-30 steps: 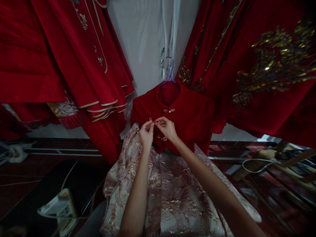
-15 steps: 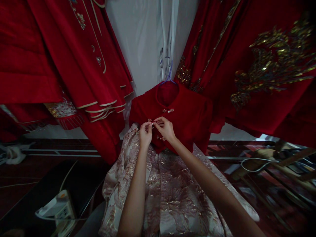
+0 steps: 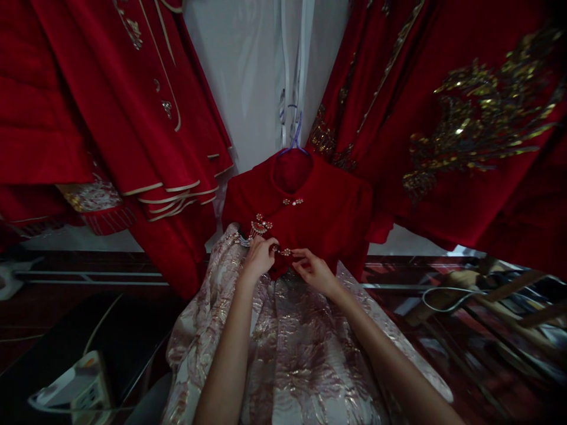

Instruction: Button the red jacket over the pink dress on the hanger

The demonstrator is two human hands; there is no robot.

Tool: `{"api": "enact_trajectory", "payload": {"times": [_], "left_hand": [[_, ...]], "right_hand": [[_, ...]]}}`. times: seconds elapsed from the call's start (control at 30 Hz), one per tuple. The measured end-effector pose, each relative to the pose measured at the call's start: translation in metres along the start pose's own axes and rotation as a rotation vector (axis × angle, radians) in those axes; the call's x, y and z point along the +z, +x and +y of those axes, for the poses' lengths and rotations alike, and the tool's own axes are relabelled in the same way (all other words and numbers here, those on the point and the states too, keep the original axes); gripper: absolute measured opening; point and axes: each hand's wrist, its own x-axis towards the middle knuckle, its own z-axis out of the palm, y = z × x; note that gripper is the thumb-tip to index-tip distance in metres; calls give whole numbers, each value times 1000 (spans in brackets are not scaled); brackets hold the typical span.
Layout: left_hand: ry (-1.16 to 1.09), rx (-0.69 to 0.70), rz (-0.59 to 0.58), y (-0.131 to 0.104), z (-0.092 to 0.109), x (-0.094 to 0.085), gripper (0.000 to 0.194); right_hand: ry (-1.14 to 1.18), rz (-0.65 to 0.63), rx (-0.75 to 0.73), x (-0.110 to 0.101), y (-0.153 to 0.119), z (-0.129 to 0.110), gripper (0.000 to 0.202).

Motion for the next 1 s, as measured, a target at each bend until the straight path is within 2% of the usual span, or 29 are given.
{"api": "enact_trajectory", "payload": {"times": [0.1,0.2,0.33,0.47,0.57,0.77,0.83,1.0], "left_hand": [[177,84,1,-4,11,0,34],[291,98,10,-6,12,4,26],[341,95,32,-5,4,7,15],[335,128,50,-5,-4,6,7],[340,141,51,-6,-6,7,13],[259,76,147,-8,-10,10,12],[189,82,113,-7,-12,6,11],[38,82,-62,-6,-8,-16,14]], "right_hand": [[50,57,10,17,2,13,35],[43,146,26,32,14,19,35],[-23,229,37,43,26,24,30],[-100,299,-2,46,26,25,18],[-170,336,-45,43,23,23,11],[-123,345,-45,42,22,17,7],[-73,363,1,41,24,15,8],[49,379,108,32,35,6,13]]}}
